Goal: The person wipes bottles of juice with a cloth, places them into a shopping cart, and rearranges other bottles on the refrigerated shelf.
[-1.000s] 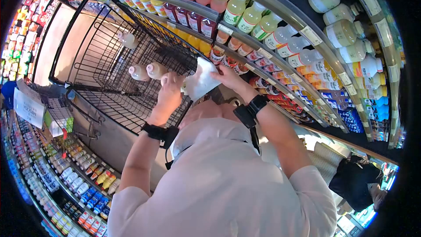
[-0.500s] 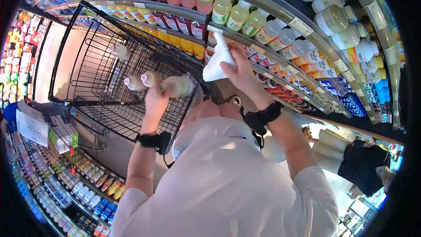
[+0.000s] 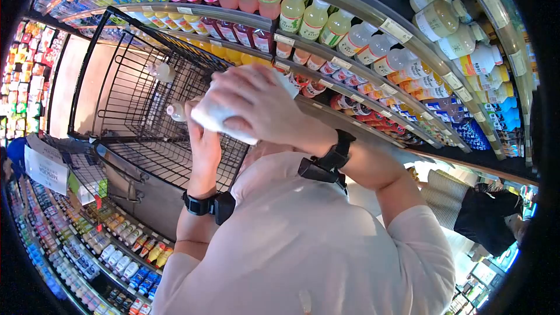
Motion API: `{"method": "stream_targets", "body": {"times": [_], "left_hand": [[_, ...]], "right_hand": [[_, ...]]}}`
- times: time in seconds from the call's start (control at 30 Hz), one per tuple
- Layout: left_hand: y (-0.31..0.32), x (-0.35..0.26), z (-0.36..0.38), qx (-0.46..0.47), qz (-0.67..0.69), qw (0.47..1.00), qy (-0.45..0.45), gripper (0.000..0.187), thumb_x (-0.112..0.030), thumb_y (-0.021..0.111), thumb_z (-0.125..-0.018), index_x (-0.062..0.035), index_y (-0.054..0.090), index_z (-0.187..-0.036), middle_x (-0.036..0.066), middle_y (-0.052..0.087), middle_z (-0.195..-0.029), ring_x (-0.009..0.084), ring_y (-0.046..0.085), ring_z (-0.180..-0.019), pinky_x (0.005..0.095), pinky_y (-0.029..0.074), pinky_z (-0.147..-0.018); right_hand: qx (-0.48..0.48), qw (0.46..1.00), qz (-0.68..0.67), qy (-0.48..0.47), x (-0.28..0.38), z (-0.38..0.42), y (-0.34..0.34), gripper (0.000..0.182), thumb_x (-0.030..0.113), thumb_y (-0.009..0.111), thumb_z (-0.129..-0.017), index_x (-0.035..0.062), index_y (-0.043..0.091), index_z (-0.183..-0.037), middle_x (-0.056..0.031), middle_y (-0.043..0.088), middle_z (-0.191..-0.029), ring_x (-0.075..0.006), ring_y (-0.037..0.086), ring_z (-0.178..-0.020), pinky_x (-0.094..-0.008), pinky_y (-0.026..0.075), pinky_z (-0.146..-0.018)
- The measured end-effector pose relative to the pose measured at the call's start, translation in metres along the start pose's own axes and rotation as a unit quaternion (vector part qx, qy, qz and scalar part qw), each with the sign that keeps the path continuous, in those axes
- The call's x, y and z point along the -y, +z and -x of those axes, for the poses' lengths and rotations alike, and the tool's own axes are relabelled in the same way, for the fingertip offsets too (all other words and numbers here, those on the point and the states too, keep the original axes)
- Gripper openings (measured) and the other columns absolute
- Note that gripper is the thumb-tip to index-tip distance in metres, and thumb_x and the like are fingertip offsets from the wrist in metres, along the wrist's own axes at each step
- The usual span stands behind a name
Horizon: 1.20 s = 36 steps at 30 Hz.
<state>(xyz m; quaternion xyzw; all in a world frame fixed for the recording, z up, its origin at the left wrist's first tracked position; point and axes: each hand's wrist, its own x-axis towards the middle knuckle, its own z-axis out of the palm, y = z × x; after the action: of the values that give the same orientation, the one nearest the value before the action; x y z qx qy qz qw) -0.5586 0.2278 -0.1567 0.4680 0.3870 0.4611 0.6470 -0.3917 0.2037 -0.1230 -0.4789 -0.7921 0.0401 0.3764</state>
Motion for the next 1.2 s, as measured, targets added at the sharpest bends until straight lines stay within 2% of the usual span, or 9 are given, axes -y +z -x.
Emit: {"method": "stream_targets", "body": {"times": [0.1,0.2,0.3,0.37,0.43,0.6,0.87,1.03,1.2], "left_hand": [[0.012,-0.014,0.003,-0.002,-0.103,0.994,0.046,0.016,-0.011,0.049,-0.089,-0.0053,0.041,-0.102,0.006,0.044,-0.103,0.0143,0.047,-0.089,0.0279,0.044,-0.082],[0.012,-0.019,0.008,0.013,-0.211,0.969,0.124,0.022,-0.005,0.052,-0.085,-0.0033,0.038,-0.102,0.011,0.042,-0.101,0.0176,0.041,-0.092,0.0310,0.035,-0.087],[0.011,-0.014,0.005,0.020,-0.308,0.916,0.255,0.015,-0.006,0.046,-0.087,-0.0056,0.041,-0.101,0.007,0.042,-0.101,0.0109,0.041,-0.082,0.0226,0.039,-0.066],[0.009,-0.013,0.003,0.005,-0.279,0.940,0.197,0.014,-0.006,0.047,-0.088,-0.0052,0.041,-0.100,0.007,0.042,-0.100,0.0117,0.041,-0.082,0.0224,0.039,-0.068],[-0.001,-0.010,-0.003,0.002,-0.315,0.927,0.201,0.016,-0.008,0.050,-0.088,-0.0035,0.044,-0.102,0.010,0.043,-0.103,0.0157,0.044,-0.085,0.0235,0.041,-0.072],[-0.029,0.035,-0.008,-0.055,-0.168,0.983,0.047,0.051,-0.027,0.049,-0.094,-0.0074,0.027,-0.136,0.012,0.044,-0.123,0.0198,0.050,-0.105,0.0313,0.047,-0.079],[-0.041,-0.031,-0.003,-0.157,-0.074,0.985,-0.010,0.022,-0.022,0.050,-0.091,-0.0049,0.043,-0.102,0.007,0.039,-0.099,0.0184,0.048,-0.086,0.0351,0.053,-0.074],[-0.046,-0.042,-0.003,-0.191,-0.101,0.975,0.047,0.024,-0.027,0.052,-0.091,-0.0075,0.041,-0.100,0.002,0.038,-0.082,0.0091,0.034,-0.067,0.0325,0.049,-0.066],[-0.028,-0.061,-0.001,-0.201,-0.078,0.976,0.022,0.016,-0.022,0.051,-0.091,-0.0097,0.044,-0.097,0.002,0.040,-0.086,0.0102,0.034,-0.068,0.0287,0.046,-0.065]], "right_hand": [[-0.029,0.995,0.078,0.059,-0.019,0.008,-0.010,0.037,0.025,0.055,-0.085,0.0101,0.052,-0.118,-0.0119,0.052,-0.121,-0.0252,0.051,-0.110,-0.0396,0.036,-0.095],[-0.023,0.851,-0.382,0.360,-0.050,0.016,-0.005,0.039,0.033,0.046,-0.094,0.0038,0.050,-0.119,-0.0089,0.059,-0.102,-0.0137,0.058,-0.087,-0.0246,0.046,-0.075],[-0.070,0.776,-0.507,0.368,-0.046,0.014,-0.006,0.042,0.036,0.047,-0.094,0.0018,0.050,-0.119,-0.0045,0.059,-0.096,-0.0098,0.056,-0.082,-0.0241,0.046,-0.073],[-0.051,0.829,-0.419,0.367,-0.038,0.015,-0.009,0.045,0.037,0.054,-0.090,0.0024,0.051,-0.118,-0.0078,0.059,-0.099,-0.0171,0.057,-0.088,-0.0290,0.046,-0.077],[-0.092,0.988,-0.022,0.120,-0.023,0.010,-0.008,0.049,0.035,0.063,-0.081,0.0047,0.051,-0.117,-0.0103,0.057,-0.106,-0.0259,0.056,-0.096,-0.0369,0.044,-0.082],[-0.025,0.986,0.162,-0.028,0.013,0.003,0.002,0.078,0.037,0.074,-0.056,0.0115,0.047,-0.125,-0.0072,0.045,-0.130,-0.0253,0.043,-0.119,-0.0452,0.034,-0.096],[-0.010,0.980,-0.089,0.178,-0.041,0.047,0.023,0.064,0.027,0.071,-0.068,0.0020,0.046,-0.121,-0.0146,0.051,-0.119,-0.0326,0.050,-0.111,-0.0405,0.042,-0.092],[0.209,0.977,0.036,-0.034,-0.059,0.086,0.073,0.066,0.037,0.068,-0.072,0.0099,0.044,-0.128,-0.0104,0.047,-0.128,-0.0271,0.040,-0.124,-0.0461,0.022,-0.108],[0.281,0.951,0.111,-0.064,-0.072,0.109,0.102,0.074,0.039,0.070,-0.069,0.0070,0.043,-0.130,-0.0124,0.045,-0.129,-0.0281,0.031,-0.130,-0.0495,0.009,-0.111]]}}
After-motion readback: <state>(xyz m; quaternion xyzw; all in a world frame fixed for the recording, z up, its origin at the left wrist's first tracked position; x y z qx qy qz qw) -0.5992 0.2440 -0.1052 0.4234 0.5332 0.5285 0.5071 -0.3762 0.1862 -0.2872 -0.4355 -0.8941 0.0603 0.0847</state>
